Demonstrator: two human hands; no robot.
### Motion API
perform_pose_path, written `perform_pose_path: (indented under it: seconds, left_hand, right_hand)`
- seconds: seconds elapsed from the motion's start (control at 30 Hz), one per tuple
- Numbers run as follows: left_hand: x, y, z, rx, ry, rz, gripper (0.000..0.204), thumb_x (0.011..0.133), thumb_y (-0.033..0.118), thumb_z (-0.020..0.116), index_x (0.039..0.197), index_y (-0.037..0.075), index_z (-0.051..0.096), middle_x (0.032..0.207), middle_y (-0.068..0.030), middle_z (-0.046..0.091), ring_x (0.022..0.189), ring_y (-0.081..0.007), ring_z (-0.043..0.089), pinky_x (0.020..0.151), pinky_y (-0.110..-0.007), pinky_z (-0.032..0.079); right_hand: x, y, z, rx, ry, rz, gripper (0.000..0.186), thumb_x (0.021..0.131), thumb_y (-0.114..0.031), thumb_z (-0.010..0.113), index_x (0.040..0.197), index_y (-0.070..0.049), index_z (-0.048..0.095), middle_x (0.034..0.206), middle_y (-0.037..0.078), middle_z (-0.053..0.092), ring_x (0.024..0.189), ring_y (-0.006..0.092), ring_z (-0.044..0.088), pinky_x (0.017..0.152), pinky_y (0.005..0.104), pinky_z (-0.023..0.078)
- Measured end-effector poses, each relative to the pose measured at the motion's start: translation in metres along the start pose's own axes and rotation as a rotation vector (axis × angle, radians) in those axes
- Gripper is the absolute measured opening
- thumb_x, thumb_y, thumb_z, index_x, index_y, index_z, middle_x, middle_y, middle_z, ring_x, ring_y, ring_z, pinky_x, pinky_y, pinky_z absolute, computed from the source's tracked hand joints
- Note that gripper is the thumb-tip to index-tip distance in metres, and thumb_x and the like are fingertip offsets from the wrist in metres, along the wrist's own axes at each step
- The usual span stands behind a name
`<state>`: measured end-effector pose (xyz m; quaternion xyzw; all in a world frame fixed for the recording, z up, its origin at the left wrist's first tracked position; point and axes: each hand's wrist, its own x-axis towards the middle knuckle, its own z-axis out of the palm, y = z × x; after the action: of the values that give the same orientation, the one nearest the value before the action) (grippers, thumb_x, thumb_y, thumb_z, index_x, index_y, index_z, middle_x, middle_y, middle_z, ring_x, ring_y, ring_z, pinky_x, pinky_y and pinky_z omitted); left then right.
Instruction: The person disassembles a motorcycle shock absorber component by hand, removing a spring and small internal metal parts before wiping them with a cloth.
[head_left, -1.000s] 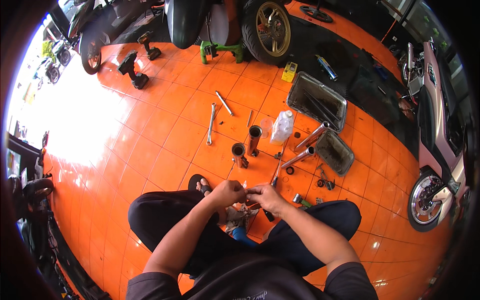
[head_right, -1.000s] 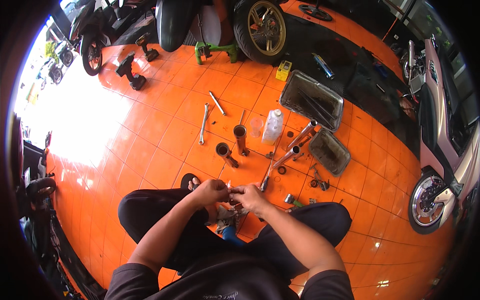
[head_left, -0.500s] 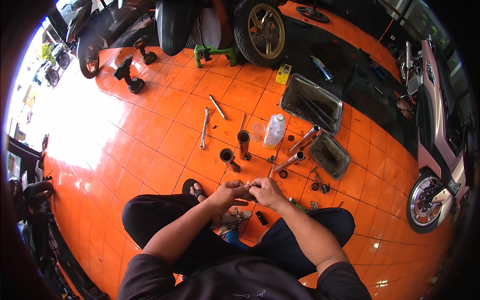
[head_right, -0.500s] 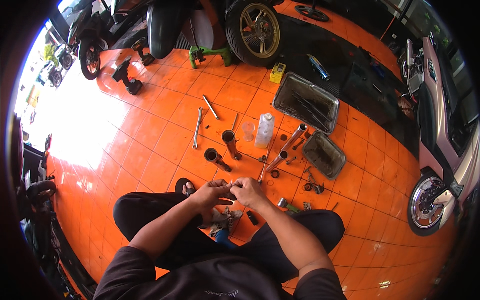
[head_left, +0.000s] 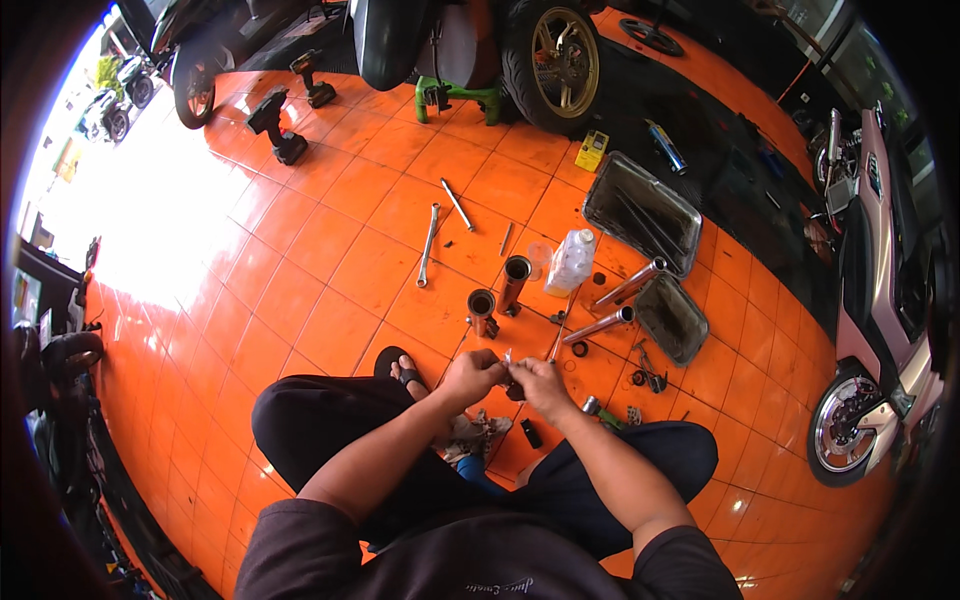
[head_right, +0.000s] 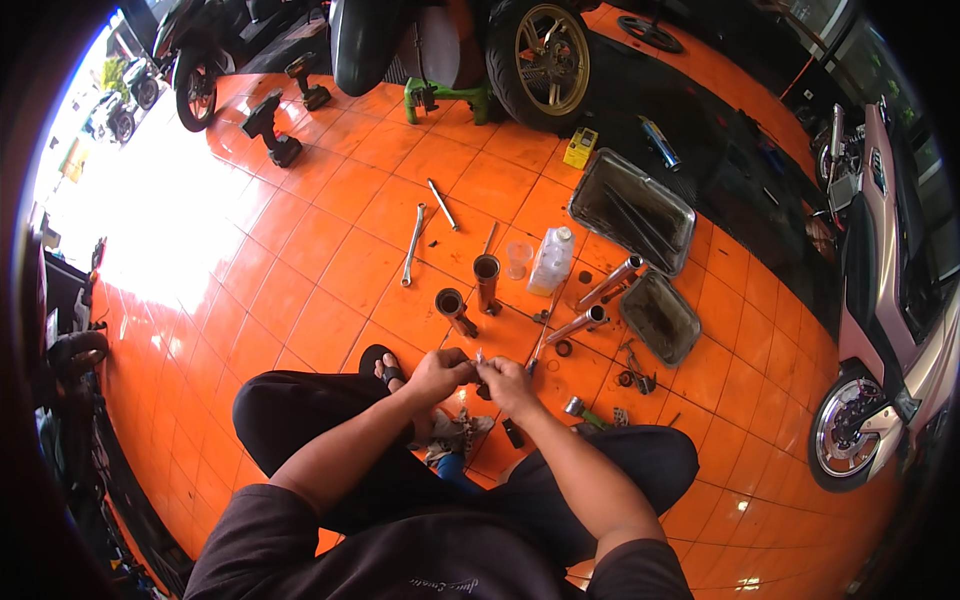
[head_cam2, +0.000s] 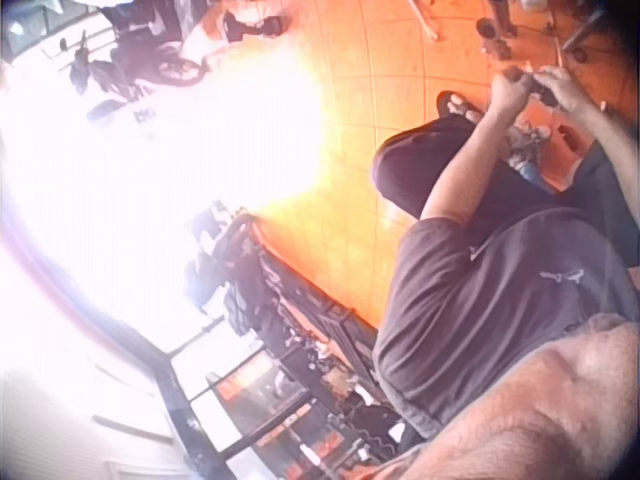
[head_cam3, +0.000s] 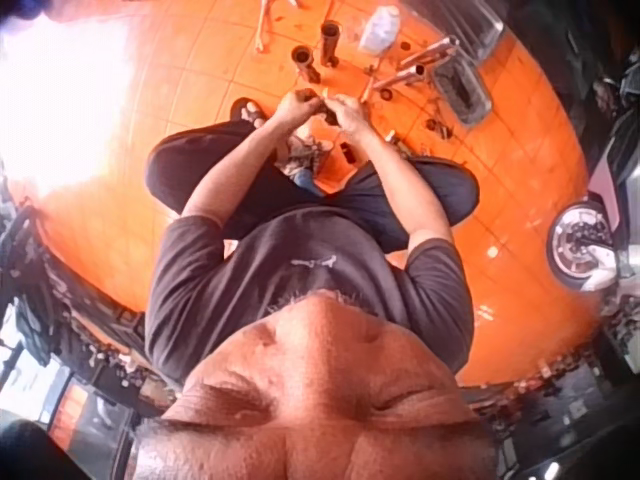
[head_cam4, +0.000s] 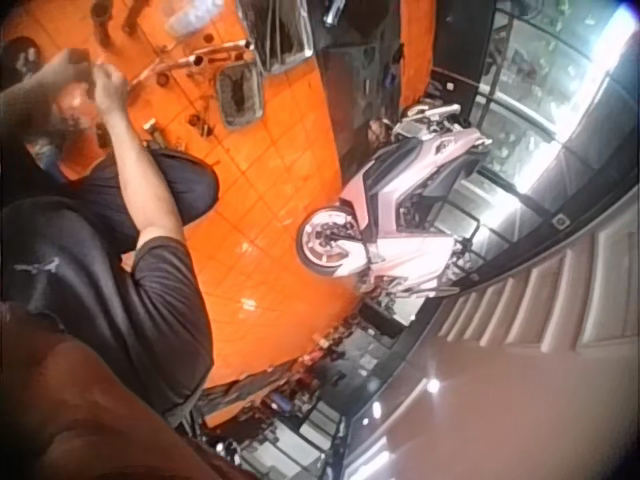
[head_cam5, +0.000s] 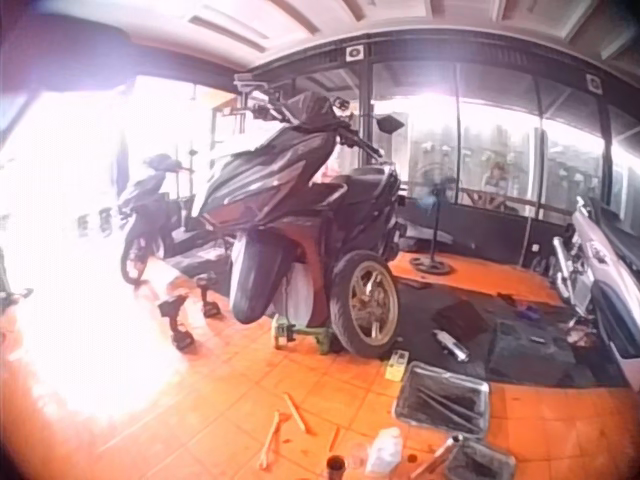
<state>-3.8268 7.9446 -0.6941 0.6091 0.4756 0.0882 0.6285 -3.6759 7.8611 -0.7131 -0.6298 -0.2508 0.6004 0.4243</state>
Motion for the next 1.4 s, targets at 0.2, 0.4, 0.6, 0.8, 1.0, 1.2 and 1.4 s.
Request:
perform_pose_path:
  seconds: [0.2,0.4,0.6,0.8,1.0,1.2,1.4]
  left_hand:
    - [-0.013,0.006,-0.006,-0.293,-0.288,-0.041,0.027,0.094,0.023,0.059,0.103,-0.003,0.063,0.097,-0.0083,0.069,0.089,-0.0163,0.065,0.085,-0.030,0.051]
    - [-0.015,0.013,-0.004,0.185,-0.161,0.269,0.020,0.086,0.017,0.063,0.088,-0.003,0.061,0.083,-0.0150,0.065,0.076,-0.0274,0.065,0.073,-0.036,0.052]
    - [-0.021,0.002,0.021,0.489,0.124,0.562,0.015,0.083,0.010,0.057,0.077,-0.004,0.057,0.076,-0.0248,0.059,0.076,-0.0444,0.060,0.067,-0.051,0.048]
    - [-0.016,0.000,0.022,0.515,0.150,0.392,0.014,0.080,0.011,0.061,0.076,-0.002,0.058,0.074,-0.0215,0.061,0.070,-0.0386,0.061,0.063,-0.044,0.050]
    - [-0.012,0.020,-0.014,-0.125,-0.220,0.141,0.022,0.089,0.012,0.061,0.107,0.000,0.065,0.090,-0.0042,0.067,0.087,-0.0121,0.060,0.082,-0.028,0.047]
    - [-0.020,0.043,-0.017,-0.136,-0.477,0.088,0.048,0.095,0.013,0.057,0.140,0.001,0.042,0.114,-0.0088,0.062,0.108,-0.0129,0.054,0.100,-0.029,0.039]
    - [-0.022,0.042,-0.020,-0.019,-0.456,0.065,0.034,0.093,0.016,0.063,0.121,-0.003,0.058,0.103,-0.0068,0.067,0.089,-0.0118,0.063,0.080,-0.027,0.051]
  right_hand:
    - [-0.014,-0.045,-0.014,0.127,-0.193,0.218,0.025,0.092,-0.027,0.065,0.090,-0.002,0.063,0.078,0.006,0.066,0.066,0.0122,0.063,0.060,0.0268,0.054]
    - [-0.011,-0.026,-0.019,-0.218,-0.187,0.008,0.024,0.092,-0.021,0.060,0.090,0.002,0.063,0.078,0.007,0.067,0.071,0.0167,0.066,0.064,0.0313,0.052]
    - [-0.024,-0.022,0.004,-0.507,0.056,0.011,0.027,0.088,-0.024,0.056,0.086,0.002,0.064,0.074,0.017,0.066,0.072,0.0256,0.066,0.067,0.0382,0.050]
    - [-0.024,-0.024,0.004,-0.667,0.099,0.006,0.032,0.090,-0.029,0.056,0.085,0.002,0.064,0.071,0.018,0.064,0.070,0.0286,0.065,0.067,0.0394,0.050]
    - [-0.026,-0.029,-0.027,-0.038,-0.133,0.040,0.018,0.089,-0.013,0.056,0.090,0.002,0.065,0.082,0.008,0.066,0.073,0.0148,0.063,0.066,0.0299,0.051]
    - [-0.041,-0.061,-0.043,0.424,-0.326,0.026,0.013,0.084,-0.010,0.057,0.083,0.002,0.062,0.078,0.004,0.063,0.068,0.0101,0.058,0.063,0.0235,0.049]
    - [-0.030,-0.058,-0.047,0.090,-0.244,-0.070,0.022,0.085,-0.009,0.060,0.103,0.003,0.063,0.084,0.006,0.064,0.076,0.0129,0.062,0.075,0.0259,0.051]
